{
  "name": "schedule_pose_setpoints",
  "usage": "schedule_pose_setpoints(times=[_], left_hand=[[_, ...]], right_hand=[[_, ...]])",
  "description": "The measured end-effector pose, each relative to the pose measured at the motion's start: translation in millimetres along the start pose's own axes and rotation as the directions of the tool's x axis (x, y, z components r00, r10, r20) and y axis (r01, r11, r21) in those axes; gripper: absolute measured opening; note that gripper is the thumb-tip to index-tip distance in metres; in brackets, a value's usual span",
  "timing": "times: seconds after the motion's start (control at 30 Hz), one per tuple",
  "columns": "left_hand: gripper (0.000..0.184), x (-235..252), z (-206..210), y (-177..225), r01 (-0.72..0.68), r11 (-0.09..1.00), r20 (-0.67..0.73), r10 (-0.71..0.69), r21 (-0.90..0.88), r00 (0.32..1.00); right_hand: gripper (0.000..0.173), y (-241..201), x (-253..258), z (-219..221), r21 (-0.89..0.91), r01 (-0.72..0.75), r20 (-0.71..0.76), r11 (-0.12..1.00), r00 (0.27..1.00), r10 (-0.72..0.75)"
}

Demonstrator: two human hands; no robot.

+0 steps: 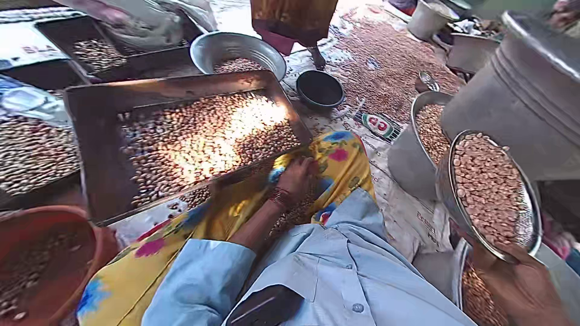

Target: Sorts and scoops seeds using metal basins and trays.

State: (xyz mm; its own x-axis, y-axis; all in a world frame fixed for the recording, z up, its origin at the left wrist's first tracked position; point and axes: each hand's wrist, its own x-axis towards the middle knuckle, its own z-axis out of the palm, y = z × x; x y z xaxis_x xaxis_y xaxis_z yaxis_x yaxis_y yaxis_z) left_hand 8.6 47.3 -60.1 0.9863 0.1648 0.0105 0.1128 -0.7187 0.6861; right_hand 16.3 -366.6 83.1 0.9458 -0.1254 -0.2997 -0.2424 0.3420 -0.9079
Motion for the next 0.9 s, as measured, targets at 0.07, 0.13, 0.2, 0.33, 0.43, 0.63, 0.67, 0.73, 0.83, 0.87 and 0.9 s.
schedule_pose_setpoints(times=[0.07,0.13,0.2,0.33,0.43,0.63,0.67,0.73,0.83,0.87,0.9], left_hand=[[0.055,1,-12,11,0.028,0.999,0.114,-0.032,0.037,0.993],[0.06,-1,-19,22,0.03,0.997,0.192,-0.043,0.072,0.98],[0.061,-7,-22,27,-0.015,0.997,0.177,0.002,0.071,0.984],[0.051,-21,-28,33,-0.116,0.989,0.13,0.103,0.096,0.986],[0.04,-33,-28,23,-0.221,0.968,-0.033,0.226,0.117,0.974],[0.022,-50,-48,-11,-0.26,0.886,-0.637,0.459,0.384,0.619],[0.023,-53,-52,-16,-0.211,0.898,-0.682,0.432,0.387,0.59],[0.024,-62,-59,-28,-0.104,0.922,-0.728,0.361,0.374,0.583],[0.03,-81,-68,-42,0.056,0.919,-0.676,0.243,0.389,0.696],[0.03,-87,-70,-46,0.093,0.901,-0.642,0.226,0.424,0.733],[0.028,-92,-71,-49,0.123,0.88,-0.62,0.218,0.458,0.754]], right_hand=[[0.029,0,5,54,-0.054,-0.014,0.073,0.998,0.997,0.018],[0.023,3,5,115,-0.105,-0.042,0.142,0.994,0.988,0.056],[0.019,12,7,173,-0.1,-0.069,0.26,0.993,0.961,0.093],[0.015,43,11,275,-0.204,-0.1,0.406,0.974,0.897,0.177],[0.029,79,19,330,-0.337,0.067,0.486,0.939,0.867,0.113],[0.071,123,49,387,-0.443,0.767,0.812,0.464,0.562,-0.155],[0.077,126,55,389,-0.338,0.883,0.873,0.325,0.423,-0.244],[0.083,128,75,389,-0.066,0.991,0.895,0.116,0.111,-0.432],[0.07,113,103,373,-0.063,0.973,0.812,0.223,0.18,-0.555],[0.064,110,113,363,-0.163,0.922,0.75,0.352,0.347,-0.563],[0.06,108,126,351,-0.271,0.812,0.652,0.516,0.55,-0.522]])
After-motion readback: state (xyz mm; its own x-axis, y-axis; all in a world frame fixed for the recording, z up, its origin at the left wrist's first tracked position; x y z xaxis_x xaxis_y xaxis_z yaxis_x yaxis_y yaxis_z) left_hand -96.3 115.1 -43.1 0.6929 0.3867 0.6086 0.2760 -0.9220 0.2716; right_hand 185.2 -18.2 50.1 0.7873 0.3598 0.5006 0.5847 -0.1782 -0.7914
